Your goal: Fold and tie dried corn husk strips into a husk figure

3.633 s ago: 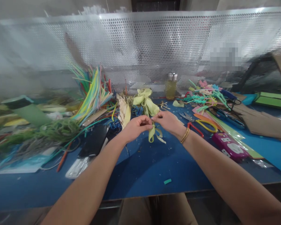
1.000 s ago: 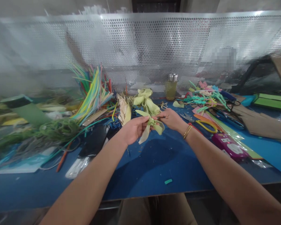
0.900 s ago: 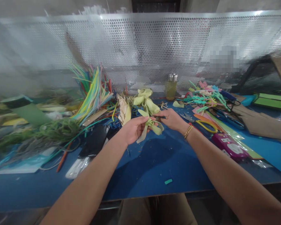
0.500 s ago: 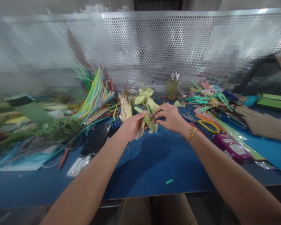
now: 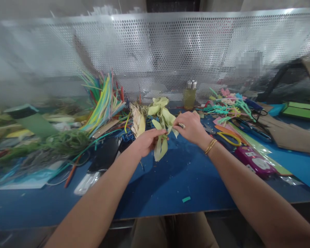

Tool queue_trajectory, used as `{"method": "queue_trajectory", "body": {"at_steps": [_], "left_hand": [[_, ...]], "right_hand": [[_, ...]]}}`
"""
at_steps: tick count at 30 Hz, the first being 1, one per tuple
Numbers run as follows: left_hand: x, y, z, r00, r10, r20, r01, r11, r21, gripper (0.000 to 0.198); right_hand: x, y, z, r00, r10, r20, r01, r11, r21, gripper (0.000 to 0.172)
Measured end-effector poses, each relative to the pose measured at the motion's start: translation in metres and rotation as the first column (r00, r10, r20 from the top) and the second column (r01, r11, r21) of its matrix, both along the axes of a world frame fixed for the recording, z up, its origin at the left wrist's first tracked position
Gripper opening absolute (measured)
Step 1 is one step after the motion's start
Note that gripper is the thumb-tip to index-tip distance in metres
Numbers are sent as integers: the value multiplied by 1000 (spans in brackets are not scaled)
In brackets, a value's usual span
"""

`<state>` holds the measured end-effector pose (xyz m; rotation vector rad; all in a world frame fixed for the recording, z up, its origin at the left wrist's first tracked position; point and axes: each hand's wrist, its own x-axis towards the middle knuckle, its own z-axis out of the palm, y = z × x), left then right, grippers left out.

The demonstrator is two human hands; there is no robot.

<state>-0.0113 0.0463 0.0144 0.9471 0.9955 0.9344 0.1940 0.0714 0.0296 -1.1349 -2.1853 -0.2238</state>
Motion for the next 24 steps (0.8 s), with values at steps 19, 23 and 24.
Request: {"method": "queue_trajectory", "body": {"at_steps": [19,23,24], "left_hand": [[15,-14,-3,935,-322,-148,326,945,0,24],[16,-16,-3,919,-351,-180,354,935,-21,27],[16,-16,-3,921,-348,-176,350,936,-21,27]], "right_hand": [[-25,-1,-17,598,-71,-798,-569,664,-486,32],[-22,6,-20,601,-43,-798,-552,700,-454,33],[-22,6,-20,616,-39,-787,-542,703,-460,33]]}}
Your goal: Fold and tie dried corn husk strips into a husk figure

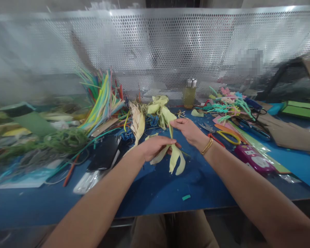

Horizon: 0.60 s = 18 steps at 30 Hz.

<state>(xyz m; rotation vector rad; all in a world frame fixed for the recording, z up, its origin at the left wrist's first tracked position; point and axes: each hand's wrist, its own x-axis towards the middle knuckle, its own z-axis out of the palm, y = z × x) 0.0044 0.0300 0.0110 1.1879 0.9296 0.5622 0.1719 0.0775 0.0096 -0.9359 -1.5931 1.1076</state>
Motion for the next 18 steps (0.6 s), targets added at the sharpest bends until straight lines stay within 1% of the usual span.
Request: {"method": "queue_trajectory", "body": {"at_steps": [2,4,6,7,9,10,11,12,13,15,17,18], "left_hand": [[0,0,-1,1000,15,28,-14,1000,-7,27],[-1,2,-2,995,62,78,-61,998,-24,28],[-1,5,-4,979,160,130,-156,987,-40,26],[-2,7,-4,962,223,155,-220,975,-41,25],[-2,11,-5,915,342,215,-339,939,-51,23],[-2,13,-6,886,388,254,-384,921,-66,21],[-2,14,-5,857,422,297,-416,905,-87,20],[-2,15,-5,827,447,340,-437,893,-110,18],[-2,16,-4,799,464,383,-452,883,-129,17],[-2,15,-2,750,484,452,-479,868,-134,18],[-2,14,0,724,484,491,-504,857,-101,20],[-1,14,0,720,482,499,-516,853,-79,21]], "right_hand": [[0,-1,0,999,-2,41,2,1000,11,35],[-1,-2,2,997,-28,69,26,999,32,35],[-1,-5,5,986,-137,97,126,986,111,35],[-1,-8,7,969,-216,121,192,964,184,35],[-2,-15,14,905,-379,195,286,879,382,32],[-3,-21,17,864,-438,250,281,830,481,30],[-5,-27,20,817,-483,314,247,786,567,29],[-8,-33,23,770,-503,393,177,760,626,31],[-11,-39,25,723,-514,462,103,741,663,36],[-18,-48,26,622,-550,557,-1,711,703,42],[-24,-51,22,523,-601,604,-33,694,719,40],[-25,-51,20,483,-615,623,-35,697,716,38]]}}
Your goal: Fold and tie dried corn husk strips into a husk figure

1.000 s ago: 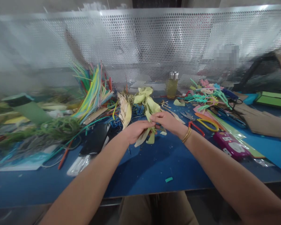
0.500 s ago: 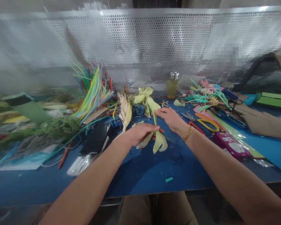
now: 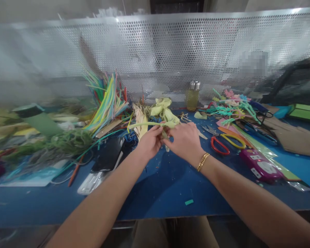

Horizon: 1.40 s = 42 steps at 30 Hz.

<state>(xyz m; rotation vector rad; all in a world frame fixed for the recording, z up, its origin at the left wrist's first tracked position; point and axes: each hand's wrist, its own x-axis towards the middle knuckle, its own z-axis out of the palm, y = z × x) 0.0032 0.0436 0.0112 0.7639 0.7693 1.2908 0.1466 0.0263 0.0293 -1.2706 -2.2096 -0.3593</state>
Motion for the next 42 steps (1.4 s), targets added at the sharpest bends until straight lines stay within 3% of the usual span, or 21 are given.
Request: {"method": "queue_trajectory", "body": {"at_steps": [3,8,12,17,20,23,25,27,29,31,33,35,40,42], "left_hand": [[2,-1,-1,999,45,-20,-45,998,41,22],[4,0,-3,993,115,-20,-112,989,95,25],[4,0,-1,989,147,6,-147,984,103,46],[4,-1,0,978,206,-19,-204,977,70,55],[3,0,-1,976,214,-46,-211,975,64,59],[3,0,-1,971,234,-56,-230,971,69,61],[1,1,-1,971,233,-58,-228,971,71,60],[-1,2,0,975,218,-52,-214,974,70,56],[-3,3,1,978,205,-35,-203,977,60,50],[-4,3,2,984,178,-20,-177,983,53,43],[-3,2,1,991,134,-24,-133,990,54,39],[-1,1,0,994,94,-47,-91,994,64,38],[2,-3,0,995,62,-72,-56,995,87,35],[2,-4,1,997,35,-65,-30,997,71,35]], "right_hand": [[-1,4,-7,999,-35,23,37,996,-86,30],[-1,7,-10,992,42,-116,-73,957,-279,26],[-3,8,-11,945,169,-281,-296,807,-511,29],[0,10,-8,886,217,-409,-446,635,-630,34],[5,12,-6,870,270,-413,-490,566,-663,35],[9,12,-4,874,301,-380,-485,532,-694,32],[12,11,0,896,308,-319,-442,572,-691,35],[16,9,5,930,260,-258,-366,702,-611,44],[20,9,11,955,140,-262,-243,877,-414,48],[25,12,14,944,40,-329,-97,983,-159,41],[30,19,13,927,55,-370,-48,998,27,30],[33,26,8,928,136,-347,-116,990,77,25],[32,40,-9,937,169,-305,-202,976,-79,42],[30,41,-12,939,165,-301,-209,970,-121,35]]}}
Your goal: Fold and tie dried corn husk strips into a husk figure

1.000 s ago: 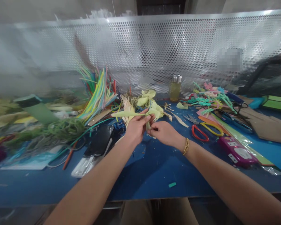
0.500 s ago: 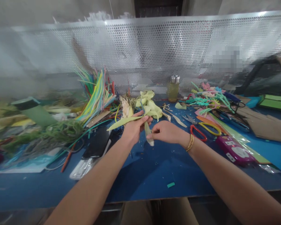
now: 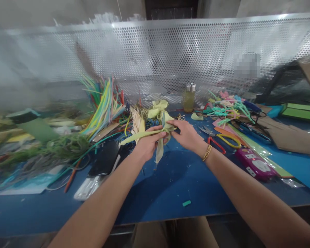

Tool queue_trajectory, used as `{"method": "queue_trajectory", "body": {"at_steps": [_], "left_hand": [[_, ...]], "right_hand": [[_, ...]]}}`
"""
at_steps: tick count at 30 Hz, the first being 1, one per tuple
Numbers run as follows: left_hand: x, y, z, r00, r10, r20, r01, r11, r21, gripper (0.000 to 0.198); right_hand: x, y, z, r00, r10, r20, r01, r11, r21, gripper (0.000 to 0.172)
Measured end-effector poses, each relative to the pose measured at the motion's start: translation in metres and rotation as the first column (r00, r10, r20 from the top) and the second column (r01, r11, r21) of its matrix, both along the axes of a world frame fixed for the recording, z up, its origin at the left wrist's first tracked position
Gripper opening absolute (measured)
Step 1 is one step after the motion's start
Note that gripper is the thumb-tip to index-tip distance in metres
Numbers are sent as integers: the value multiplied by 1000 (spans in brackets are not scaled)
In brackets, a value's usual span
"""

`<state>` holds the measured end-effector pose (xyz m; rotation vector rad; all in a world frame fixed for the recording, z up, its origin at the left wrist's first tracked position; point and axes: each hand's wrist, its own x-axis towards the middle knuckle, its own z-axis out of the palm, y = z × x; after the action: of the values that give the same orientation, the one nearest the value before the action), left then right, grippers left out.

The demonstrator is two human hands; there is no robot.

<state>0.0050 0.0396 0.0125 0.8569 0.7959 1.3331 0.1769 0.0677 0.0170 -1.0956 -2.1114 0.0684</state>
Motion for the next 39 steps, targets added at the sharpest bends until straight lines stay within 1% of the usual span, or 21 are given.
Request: {"method": "queue_trajectory", "body": {"at_steps": [2,3,5,7,10,13,15,17,19,20,22,23,25,27,30,32,33,35,37,38,39], "left_hand": [[0,-1,1,1000,-24,-2,24,999,-27,29],[0,-1,2,1000,-25,-4,25,999,-41,26],[0,0,3,1000,-9,2,9,998,-69,20],[0,0,3,999,2,38,2,995,-99,21],[-1,1,4,996,-25,91,37,990,-135,24],[-3,0,5,994,-47,102,62,986,-153,22],[-3,0,6,993,-59,105,76,983,-164,16],[-4,0,6,992,-72,103,89,981,-170,12],[-3,0,7,992,-69,106,86,983,-161,12],[-3,0,7,992,-60,113,77,986,-150,12],[-3,1,7,990,-36,135,52,991,-121,14],[-3,1,7,990,-23,142,39,993,-108,16],[-4,2,7,990,-5,139,17,996,-83,20],[-5,3,6,995,-6,102,13,998,-62,17],[-7,3,6,999,-24,43,25,999,-34,11],[-8,3,5,999,-35,34,36,999,-34,9],[-8,3,6,998,-45,37,46,998,-45,8],[-8,2,6,996,-75,50,79,993,-91,7],[-8,2,7,992,-102,72,111,983,-143,11],[-8,2,7,991,-107,85,119,980,-160,12],[-8,2,7,990,-103,97,119,978,-169,12]], "right_hand": [[-1,0,1,999,0,45,0,1000,-5,22],[-1,-1,2,997,-11,72,11,1000,5,19],[0,-4,7,992,-50,117,45,998,44,20],[3,-7,12,983,-110,149,96,991,96,22],[7,-10,19,964,-193,182,163,972,168,24],[8,-13,22,957,-229,178,194,961,196,24],[7,-13,21,964,-226,141,200,963,181,23],[6,-11,18,981,-186,59,176,975,138,23],[6,-8,16,992,-97,-80,104,992,75,25],[6,-5,14,985,-49,-166,55,998,37,25],[7,0,13,938,20,-345,-41,998,-56,23],[7,2,13,902,30,-430,-87,990,-112,23],[8,3,14,813,20,-582,-194,952,-238,24],[9,3,18,715,-25,-699,-315,881,-354,27],[14,1,24,562,-136,-816,-491,739,-461,28],[18,1,27,449,-196,-872,-599,658,-457,29],[19,1,28,395,-216,-893,-644,628,-437,30],[21,1,27,317,-239,-918,-699,595,-396,32],[20,2,25,290,-232,-928,-716,591,-372,34],[18,2,23,305,-215,-928,-709,599,-372,36],[16,2,21,341,-188,-921,-692,613,-381,38]]}}
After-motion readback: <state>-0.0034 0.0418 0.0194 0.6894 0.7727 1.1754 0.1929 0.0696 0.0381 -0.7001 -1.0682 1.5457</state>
